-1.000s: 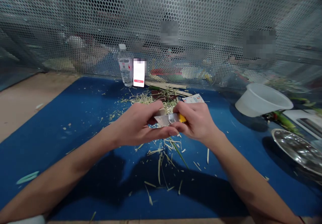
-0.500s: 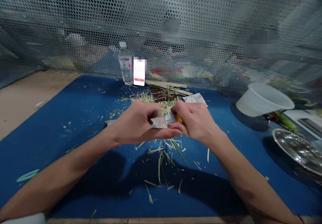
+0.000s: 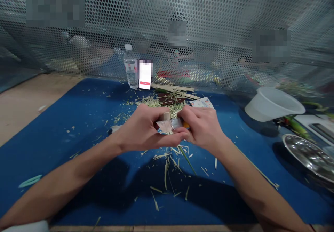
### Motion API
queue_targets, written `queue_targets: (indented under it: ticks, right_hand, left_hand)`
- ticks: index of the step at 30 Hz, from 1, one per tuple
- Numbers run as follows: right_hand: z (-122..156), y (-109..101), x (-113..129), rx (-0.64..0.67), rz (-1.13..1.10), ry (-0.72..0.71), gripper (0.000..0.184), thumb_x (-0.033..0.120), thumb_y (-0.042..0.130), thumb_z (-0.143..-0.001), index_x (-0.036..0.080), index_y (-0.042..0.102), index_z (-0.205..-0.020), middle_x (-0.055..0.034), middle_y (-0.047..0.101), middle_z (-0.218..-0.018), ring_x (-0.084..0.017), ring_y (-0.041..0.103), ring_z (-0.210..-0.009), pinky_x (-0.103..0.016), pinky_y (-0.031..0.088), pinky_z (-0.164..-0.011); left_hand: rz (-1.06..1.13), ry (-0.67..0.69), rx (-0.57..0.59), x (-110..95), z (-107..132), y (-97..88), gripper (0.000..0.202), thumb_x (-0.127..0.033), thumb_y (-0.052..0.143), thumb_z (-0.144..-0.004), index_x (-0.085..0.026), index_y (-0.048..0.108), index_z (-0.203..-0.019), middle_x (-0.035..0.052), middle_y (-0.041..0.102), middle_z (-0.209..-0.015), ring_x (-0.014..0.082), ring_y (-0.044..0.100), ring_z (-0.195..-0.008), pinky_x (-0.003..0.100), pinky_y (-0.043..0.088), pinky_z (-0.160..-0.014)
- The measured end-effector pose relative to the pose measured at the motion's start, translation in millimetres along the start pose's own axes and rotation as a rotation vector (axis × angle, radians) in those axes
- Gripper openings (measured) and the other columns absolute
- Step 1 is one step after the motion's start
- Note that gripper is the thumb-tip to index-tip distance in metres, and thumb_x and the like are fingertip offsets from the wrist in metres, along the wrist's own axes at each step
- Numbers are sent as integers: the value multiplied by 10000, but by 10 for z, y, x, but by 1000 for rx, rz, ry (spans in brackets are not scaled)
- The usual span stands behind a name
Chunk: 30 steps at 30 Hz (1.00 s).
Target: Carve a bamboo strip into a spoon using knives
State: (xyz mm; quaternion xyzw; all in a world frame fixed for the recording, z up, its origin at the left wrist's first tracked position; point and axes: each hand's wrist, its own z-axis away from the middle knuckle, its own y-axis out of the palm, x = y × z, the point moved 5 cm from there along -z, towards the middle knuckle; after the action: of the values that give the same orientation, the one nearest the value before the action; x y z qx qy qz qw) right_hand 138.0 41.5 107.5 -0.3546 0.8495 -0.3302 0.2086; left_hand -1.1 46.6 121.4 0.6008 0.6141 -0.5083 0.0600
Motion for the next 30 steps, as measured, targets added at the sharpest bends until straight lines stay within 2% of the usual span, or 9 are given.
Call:
queue_targets:
  ticks: [4, 9, 15, 21, 25, 27, 30]
  right_hand:
    - [-20, -49, 17, -13, -7, 4, 371, 479, 369, -979, 214, 481, -744, 31, 505, -590, -96, 407, -507, -259, 252, -481]
    - [-47, -89, 35, -26, -38, 56, 415, 510, 325, -987, 217, 474, -733, 31, 514, -575, -92, 394, -484, -257, 238, -465]
    - [-61, -127, 41, -35, -37, 128, 482, 556, 267, -991, 209, 490, -740, 23, 545, -577, -83, 448, -485, -247, 230, -460]
    - [-60, -174, 86, -44, 61, 204, 417, 526, 374, -977, 210, 472, -723, 32, 563, -568, -79, 447, -470, -242, 235, -447]
    - [-61, -209, 109, -24, 63, 253, 401, 517, 384, -976, 210, 476, -734, 26, 584, -588, -78, 448, -471, -241, 233, -448]
    - [-69, -221, 106, -26, 43, 230, 407, 523, 386, -974, 211, 482, -732, 28, 571, -575, -78, 442, -468, -240, 236, -449]
    - [-82, -223, 85, -49, -5, 147, 428, 544, 394, -964, 212, 491, -713, 30, 541, -554, -81, 439, -479, -242, 256, -465]
  left_hand:
    - [2, 19, -12, -37, -7, -1, 405, -304, 749, -735, -160, 422, -546, -91, 412, -467, 26, 295, -447, 173, 249, -404]
    - [-32, -14, -64, -48, -14, -15, 413, -343, 761, -715, -166, 428, -546, -87, 395, -469, 37, 312, -463, 182, 248, -403]
    - [2, -71, -101, -39, 0, -31, 409, -362, 744, -739, -165, 439, -549, -82, 385, -483, 35, 306, -458, 189, 244, -395]
    - [38, -160, -92, -12, 20, -50, 321, -371, 745, -747, -160, 534, -629, -74, 423, -505, 38, 329, -455, 185, 248, -383]
    - [29, -146, -109, -24, 11, -96, 330, -397, 761, -732, -166, 545, -637, -80, 409, -494, 38, 324, -445, 184, 239, -377]
    - [33, -126, -83, -42, -2, -104, 368, -411, 760, -733, -166, 517, -605, -80, 394, -492, 38, 315, -446, 186, 234, -378]
    - [56, -103, 19, -70, -22, -66, 388, -393, 753, -744, -158, 497, -571, -74, 409, -497, 38, 328, -452, 185, 237, -383]
